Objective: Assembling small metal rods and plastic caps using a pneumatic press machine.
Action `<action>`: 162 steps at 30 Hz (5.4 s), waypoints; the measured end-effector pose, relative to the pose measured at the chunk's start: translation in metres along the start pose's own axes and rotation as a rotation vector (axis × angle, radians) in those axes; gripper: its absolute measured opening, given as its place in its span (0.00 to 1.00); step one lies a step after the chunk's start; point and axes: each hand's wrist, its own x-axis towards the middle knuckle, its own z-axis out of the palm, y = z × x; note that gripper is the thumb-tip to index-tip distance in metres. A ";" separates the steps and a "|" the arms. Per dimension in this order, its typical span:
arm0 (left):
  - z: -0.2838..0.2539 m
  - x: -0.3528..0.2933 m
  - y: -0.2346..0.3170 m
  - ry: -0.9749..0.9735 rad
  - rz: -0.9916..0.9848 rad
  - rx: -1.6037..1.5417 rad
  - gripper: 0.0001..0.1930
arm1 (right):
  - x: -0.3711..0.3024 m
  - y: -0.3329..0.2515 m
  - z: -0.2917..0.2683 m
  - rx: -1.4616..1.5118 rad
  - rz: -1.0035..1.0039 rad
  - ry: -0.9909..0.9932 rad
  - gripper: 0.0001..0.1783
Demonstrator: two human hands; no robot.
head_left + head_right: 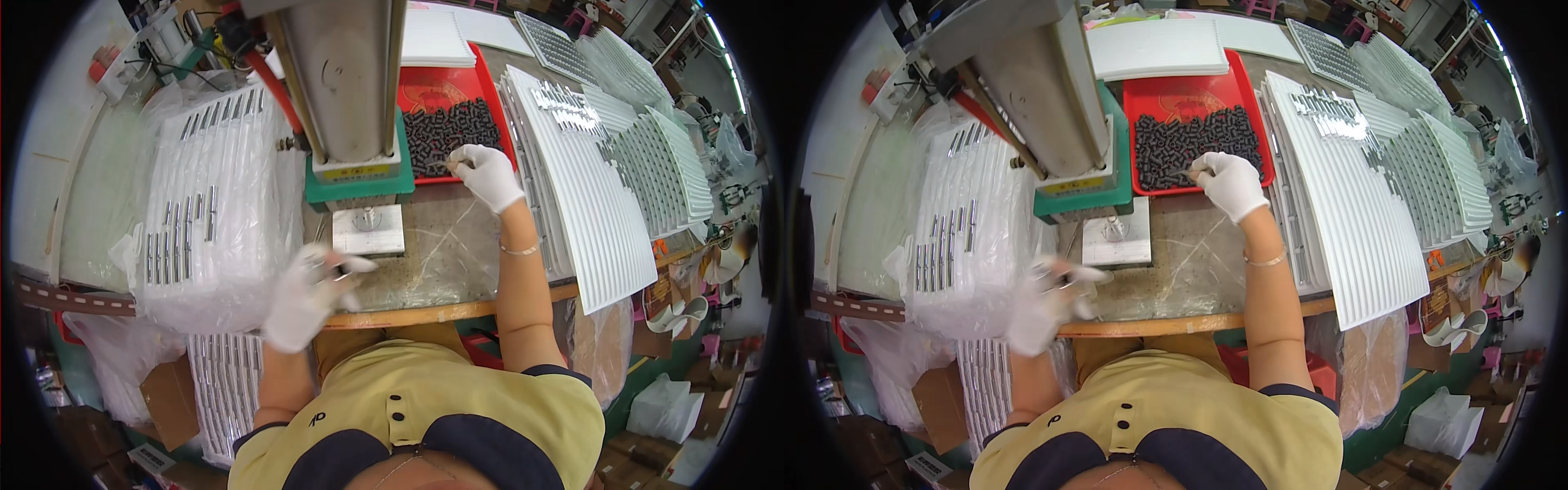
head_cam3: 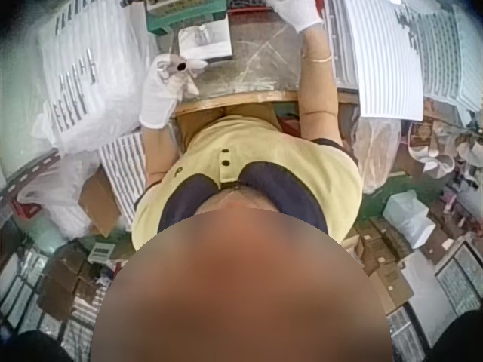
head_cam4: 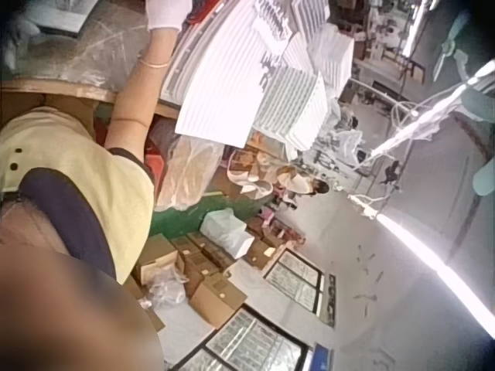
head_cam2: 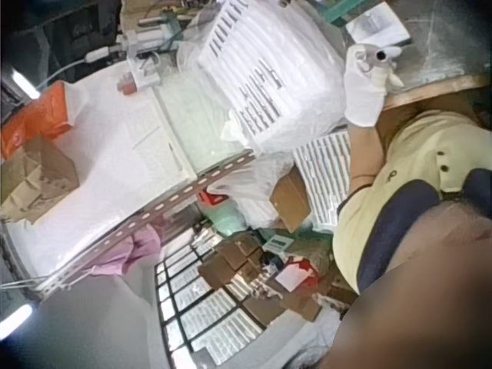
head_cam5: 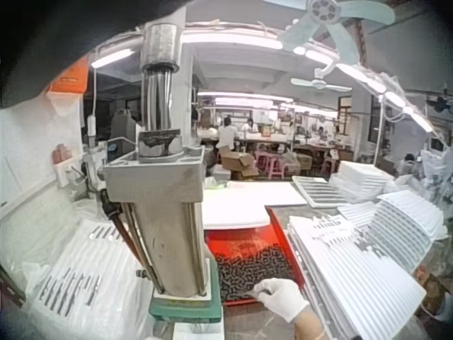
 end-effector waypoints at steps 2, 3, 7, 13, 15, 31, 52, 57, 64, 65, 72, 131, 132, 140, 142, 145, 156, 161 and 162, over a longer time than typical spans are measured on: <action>0.017 0.024 -0.027 -0.118 -0.100 -0.135 0.08 | -0.031 -0.039 -0.022 0.153 -0.112 -0.076 0.05; 0.023 0.037 -0.044 -0.055 -0.023 -0.053 0.09 | -0.041 -0.056 -0.030 0.303 -0.236 -0.149 0.05; 0.048 0.056 -0.058 -0.021 0.160 0.133 0.11 | -0.066 -0.082 -0.042 0.001 -0.385 -0.119 0.05; 0.066 0.061 -0.078 -0.051 0.264 0.195 0.12 | -0.082 -0.085 -0.057 -0.350 -0.422 -0.117 0.04; 0.072 0.062 -0.082 -0.029 0.338 0.294 0.12 | -0.082 -0.091 -0.065 -0.404 -0.356 -0.181 0.05; 0.052 0.065 -0.099 -0.094 0.039 -0.141 0.10 | 0.078 0.123 -0.144 -0.679 0.681 0.204 0.28; 0.041 0.053 -0.094 0.083 0.112 0.052 0.10 | -0.089 -0.076 0.009 0.788 0.055 -0.021 0.09; 0.043 0.045 -0.093 0.081 0.038 0.022 0.10 | -0.098 -0.075 0.035 0.635 0.052 -0.060 0.09; 0.044 0.049 -0.108 0.109 0.124 0.046 0.11 | -0.095 -0.062 0.051 0.632 -0.005 -0.157 0.11; 0.044 0.050 -0.107 0.122 0.125 0.056 0.12 | -0.095 -0.061 0.053 0.723 0.036 -0.180 0.11; 0.025 0.073 -0.119 0.301 0.265 0.195 0.17 | -0.083 -0.050 0.076 0.553 0.031 -0.206 0.12; -0.002 0.006 -0.080 -0.461 -0.372 -0.161 0.15 | -0.067 -0.071 0.046 1.894 0.286 -0.030 0.27; -0.007 0.011 -0.089 -0.631 -0.448 -0.294 0.15 | -0.072 -0.093 0.050 1.883 0.396 0.032 0.27; 0.034 -0.002 -0.124 -1.040 -0.731 -1.154 0.16 | -0.114 -0.072 0.081 2.268 0.233 -0.656 0.28; 0.033 -0.013 -0.122 -0.958 -0.594 -0.983 0.17 | -0.113 -0.065 0.077 2.381 0.137 -0.691 0.29; 0.023 -0.030 -0.097 -0.855 -0.498 -0.761 0.19 | -0.098 -0.043 0.050 2.203 0.163 -0.281 0.25; -0.132 0.016 0.030 0.821 0.043 1.242 0.23 | 0.004 0.019 0.041 -0.312 0.307 0.040 0.16; -0.168 0.035 0.019 0.673 -0.190 1.397 0.23 | 0.033 0.017 0.056 -0.516 0.195 0.056 0.16; -0.168 0.035 0.018 0.669 -0.187 1.398 0.23 | 0.035 0.017 0.056 -0.539 0.157 0.093 0.16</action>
